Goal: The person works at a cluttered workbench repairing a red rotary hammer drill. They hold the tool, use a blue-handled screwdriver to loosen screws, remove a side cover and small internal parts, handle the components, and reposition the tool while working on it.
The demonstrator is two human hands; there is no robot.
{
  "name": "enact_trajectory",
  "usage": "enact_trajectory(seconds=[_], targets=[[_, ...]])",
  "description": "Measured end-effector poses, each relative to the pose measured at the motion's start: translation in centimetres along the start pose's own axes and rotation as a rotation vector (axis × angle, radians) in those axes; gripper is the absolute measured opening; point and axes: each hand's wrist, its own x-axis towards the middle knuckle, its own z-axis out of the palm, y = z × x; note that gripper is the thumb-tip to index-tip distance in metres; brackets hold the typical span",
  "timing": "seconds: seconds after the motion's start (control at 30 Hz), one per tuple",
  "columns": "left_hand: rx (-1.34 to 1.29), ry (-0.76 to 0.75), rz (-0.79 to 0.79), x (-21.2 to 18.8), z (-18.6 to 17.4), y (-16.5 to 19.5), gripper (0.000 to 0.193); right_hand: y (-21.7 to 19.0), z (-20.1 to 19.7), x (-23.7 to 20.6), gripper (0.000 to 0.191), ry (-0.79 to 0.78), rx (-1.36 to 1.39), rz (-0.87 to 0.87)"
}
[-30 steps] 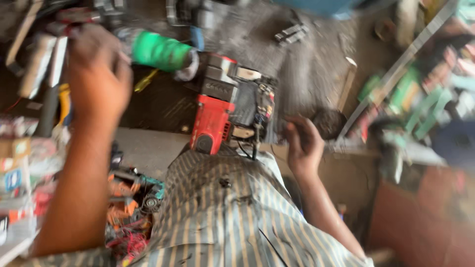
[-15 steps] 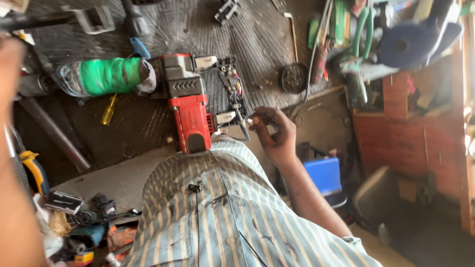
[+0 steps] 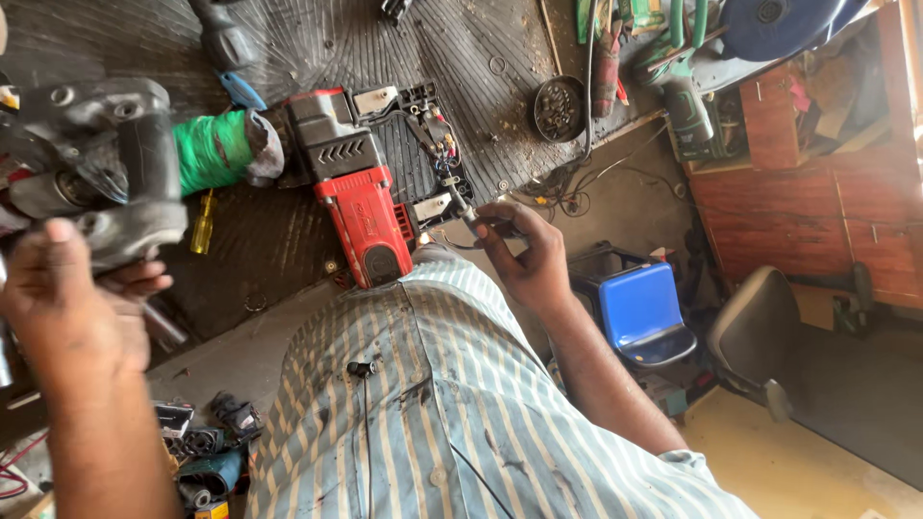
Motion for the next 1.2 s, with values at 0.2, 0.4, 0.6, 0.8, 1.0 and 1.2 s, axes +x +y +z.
enact_trajectory(seconds=[0.2, 0.4, 0.6, 0.8, 1.0, 1.2], targets=[[-0.147, -0.279, 0.026, -5.4, 7.6, 2.1, 0.023, -4.2, -0.9, 1.4, 0.034, -0.005, -0.117, -0.271], [0.088, -0.609, -0.094, -8.5, 17.0, 1.9, 0.029, -5.1, -2.9, 5.0, 0.074, -0.263, -0.445, -0.718], [0.687, -0.549, 0.381, -8.0, 21.5, 1.9, 0.048, -0.8, -4.9, 8.9, 0.064, -0.474, -0.473, -0.652], [0.924, -0.417, 0.521, -7.4, 21.6, 1.9, 0.06, 3.7, -4.3, 10.4, 0.062, -0.547, -0.518, -0.705], [1.005, -0.401, 0.542, -7.2, 23.7, 0.2, 0.063, 5.2, -4.4, 11.5, 0.063, -0.463, -0.363, -0.718], [1.043, -0.34, 0.566, -7.6, 23.3, -0.9, 0.029, 6.6, -4.7, 11.8, 0.063, -0.326, 0.064, -0.435]])
